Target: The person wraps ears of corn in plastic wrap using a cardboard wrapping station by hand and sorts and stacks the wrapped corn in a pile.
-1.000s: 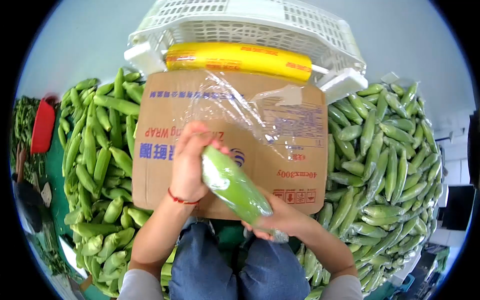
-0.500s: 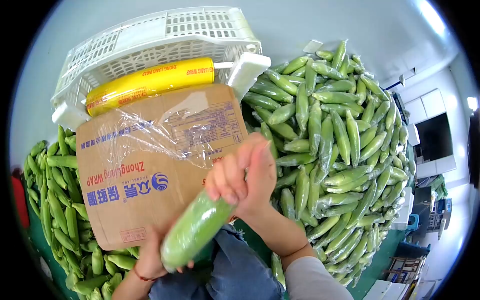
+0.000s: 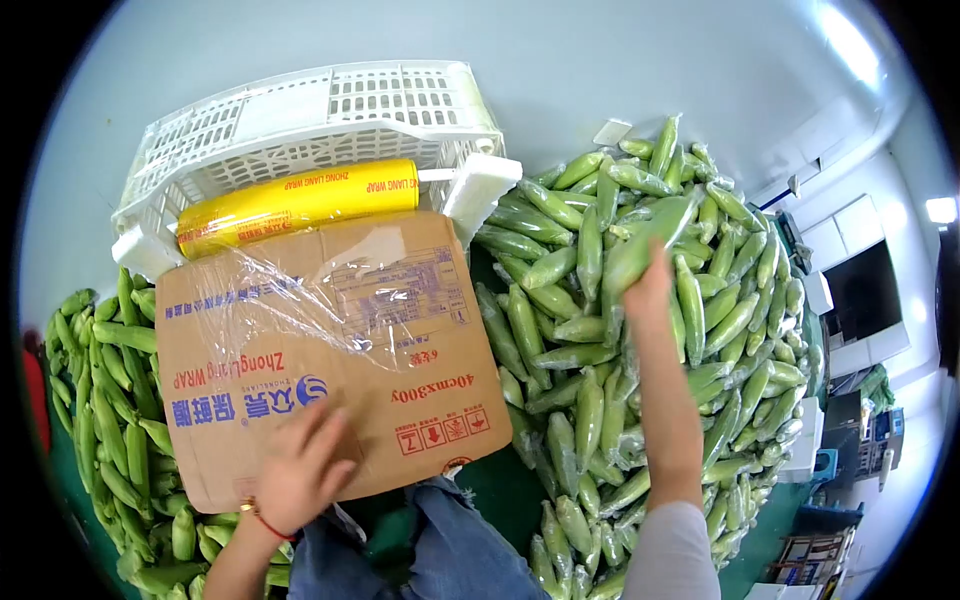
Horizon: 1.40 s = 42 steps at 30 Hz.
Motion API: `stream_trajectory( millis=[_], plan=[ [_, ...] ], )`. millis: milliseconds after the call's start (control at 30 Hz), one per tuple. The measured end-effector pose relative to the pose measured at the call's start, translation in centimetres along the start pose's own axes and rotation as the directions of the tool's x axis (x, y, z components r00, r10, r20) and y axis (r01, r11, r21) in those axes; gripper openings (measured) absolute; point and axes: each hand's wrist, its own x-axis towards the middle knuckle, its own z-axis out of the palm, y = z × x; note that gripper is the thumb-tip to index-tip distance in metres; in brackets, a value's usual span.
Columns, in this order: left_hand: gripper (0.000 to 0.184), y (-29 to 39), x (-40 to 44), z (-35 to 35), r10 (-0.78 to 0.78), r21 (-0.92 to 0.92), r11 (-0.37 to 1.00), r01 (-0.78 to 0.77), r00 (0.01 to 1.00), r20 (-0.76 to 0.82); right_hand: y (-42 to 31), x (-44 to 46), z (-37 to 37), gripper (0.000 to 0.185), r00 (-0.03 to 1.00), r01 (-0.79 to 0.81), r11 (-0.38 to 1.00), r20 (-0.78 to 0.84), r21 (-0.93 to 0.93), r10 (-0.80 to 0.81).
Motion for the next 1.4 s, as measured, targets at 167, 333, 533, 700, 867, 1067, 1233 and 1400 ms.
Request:
stream_trajectory(
  millis=[167,333,533,700,867,1067,1233,1400],
  plan=[
    [0.058,-4.1,-4.7,0.0,-0.178,0.125,0.971,0.204,0.966,-0.189,0.3,9.2,-3.3,0.06,0.878,0.081,0.926,-0.467,0.37,0.11],
    [0.064,-8.3,-3.2,-2.0,-0.364,0.14,0.899,0.416,0.885,-0.292,-6.4,-14.0,10.6,0.059,0.677,0.499,0.866,0.64,-0.037,-0.363],
    [0.019,-17.0,3.1,-4.2,0.004,0.279,0.957,0.073,0.964,-0.265,-6.7,-18.5,18.7,0.022,0.469,0.702,0.71,0.709,0.062,-0.526],
    [0.016,-14.2,-7.2,-5.6,0.054,0.279,0.959,0.058,0.925,-0.376,-3.5,-20.0,10.3,0.004,0.754,0.31,0.95,0.619,-0.04,-0.22],
    [0.015,-7.9,-23.4,-0.3,-0.399,0.087,0.87,0.486,0.796,-0.455,-4.6,-23.0,7.1,0.006,0.534,0.288,0.957,0.837,-0.044,-0.122],
    [0.066,-15.6,-26.7,12.3,-0.895,-0.128,0.396,0.909,0.351,-0.274,-4.3,-26.0,10.0,0.009,0.551,0.272,0.962,0.824,-0.027,-0.132],
    [0.044,-19.1,-24.3,15.5,-0.863,-0.429,0.458,0.778,0.275,-0.423,-4.3,-25.7,8.6,0.013,0.597,0.277,0.959,0.792,-0.06,-0.123],
    [0.012,-11.0,-18.2,1.9,-0.582,-0.438,0.777,0.451,0.25,-0.774,-3.8,-26.5,9.1,0.01,0.654,0.142,0.99,0.753,-0.022,-0.076]
  ],
)
